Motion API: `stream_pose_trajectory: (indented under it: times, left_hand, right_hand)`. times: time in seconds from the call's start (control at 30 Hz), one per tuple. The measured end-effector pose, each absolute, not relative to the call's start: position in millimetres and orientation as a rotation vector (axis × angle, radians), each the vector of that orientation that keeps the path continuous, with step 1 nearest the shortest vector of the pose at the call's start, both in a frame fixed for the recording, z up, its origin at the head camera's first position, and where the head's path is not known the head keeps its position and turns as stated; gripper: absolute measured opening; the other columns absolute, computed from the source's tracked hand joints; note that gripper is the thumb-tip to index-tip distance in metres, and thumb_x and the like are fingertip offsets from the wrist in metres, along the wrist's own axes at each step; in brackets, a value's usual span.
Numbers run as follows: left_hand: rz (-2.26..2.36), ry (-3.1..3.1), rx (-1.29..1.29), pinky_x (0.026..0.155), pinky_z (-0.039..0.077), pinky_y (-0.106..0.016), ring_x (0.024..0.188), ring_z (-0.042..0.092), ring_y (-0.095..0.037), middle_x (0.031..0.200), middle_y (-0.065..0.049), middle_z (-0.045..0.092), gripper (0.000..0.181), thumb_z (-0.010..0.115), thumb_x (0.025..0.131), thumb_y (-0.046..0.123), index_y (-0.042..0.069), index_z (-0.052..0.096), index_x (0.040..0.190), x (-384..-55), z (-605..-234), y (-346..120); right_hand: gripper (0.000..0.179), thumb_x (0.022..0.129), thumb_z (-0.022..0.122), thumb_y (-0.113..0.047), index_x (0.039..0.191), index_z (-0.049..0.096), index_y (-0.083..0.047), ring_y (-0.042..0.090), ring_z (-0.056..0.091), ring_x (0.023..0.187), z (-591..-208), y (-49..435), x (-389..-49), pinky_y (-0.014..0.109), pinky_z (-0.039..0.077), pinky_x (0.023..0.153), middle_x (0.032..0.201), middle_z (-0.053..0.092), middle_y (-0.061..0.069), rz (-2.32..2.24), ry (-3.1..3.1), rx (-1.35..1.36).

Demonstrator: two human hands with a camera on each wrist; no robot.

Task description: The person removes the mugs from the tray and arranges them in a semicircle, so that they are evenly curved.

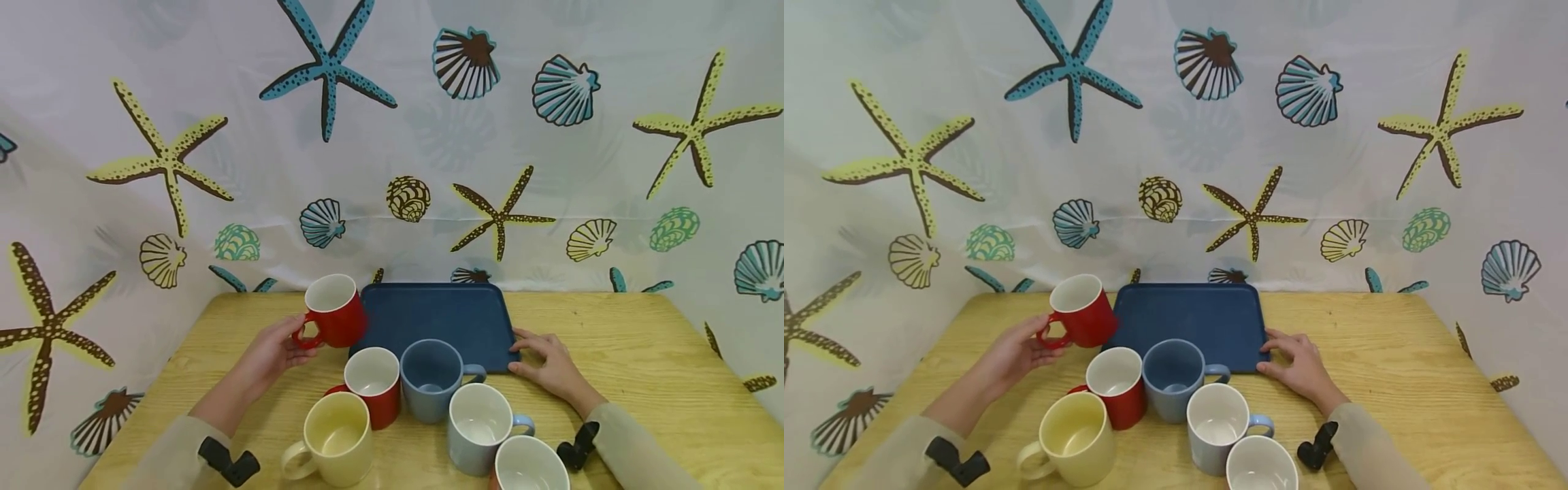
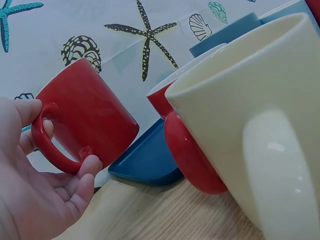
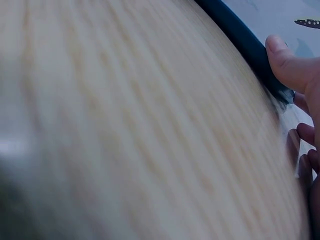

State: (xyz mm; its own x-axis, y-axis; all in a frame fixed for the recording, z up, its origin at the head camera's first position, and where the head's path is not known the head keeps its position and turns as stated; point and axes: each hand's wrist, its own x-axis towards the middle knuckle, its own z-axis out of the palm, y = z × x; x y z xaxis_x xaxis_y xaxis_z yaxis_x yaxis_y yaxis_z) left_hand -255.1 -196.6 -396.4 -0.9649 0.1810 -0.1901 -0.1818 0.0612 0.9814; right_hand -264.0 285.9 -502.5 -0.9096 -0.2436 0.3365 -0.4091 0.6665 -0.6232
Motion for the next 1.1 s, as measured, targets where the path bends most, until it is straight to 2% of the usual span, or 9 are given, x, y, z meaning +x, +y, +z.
stream_pose_trajectory:
  times: [0.33,0.6,0.87,1.1]
  left_hand:
    - [2.121,1.934,0.03,0.082,0.047,-0.031,0.093,0.063,-0.023,0.095,-0.008,0.061,0.03,0.047,0.096,0.041,0.015,0.048,0.082,-234.6,-392.5,-214.4]
    - [2.137,1.926,0.011,0.08,0.048,-0.03,0.088,0.064,-0.02,0.094,-0.005,0.066,0.03,0.047,0.097,0.039,0.014,0.048,0.079,-219.1,-393.6,-226.0]
    - [2.168,1.915,-0.036,0.079,0.048,-0.031,0.087,0.065,-0.021,0.094,-0.004,0.065,0.031,0.046,0.098,0.038,0.014,0.049,0.078,-204.3,-397.1,-234.7]
    - [2.188,1.943,-0.076,0.078,0.05,-0.03,0.083,0.064,-0.019,0.087,-0.003,0.065,0.031,0.045,0.098,0.035,0.015,0.049,0.075,-187.9,-399.9,-242.6]
  right_hand:
    - [0.031,0.078,0.074,-0.036,0.103,0.068,-0.018,0.02,0.04,0.103,-502.4,284.6,-265.2,0.048,0.029,0.087,0.139,0.046,0.006,1.117,-2.669,0.509]
    - [0.03,0.078,0.074,-0.036,0.103,0.068,-0.019,0.02,0.041,0.103,-502.6,284.8,-265.4,0.047,0.029,0.087,0.14,0.045,0.005,1.113,-2.668,0.511]
    - [0.03,0.078,0.074,-0.035,0.103,0.068,-0.018,0.022,0.041,0.103,-503.3,284.9,-266.5,0.048,0.027,0.087,0.139,0.046,0.007,1.11,-2.656,0.524]
    - [0.03,0.078,0.075,-0.034,0.102,0.068,-0.018,0.02,0.041,0.099,-503.0,284.6,-265.6,0.046,0.028,0.085,0.138,0.046,0.008,1.106,-2.655,0.532]
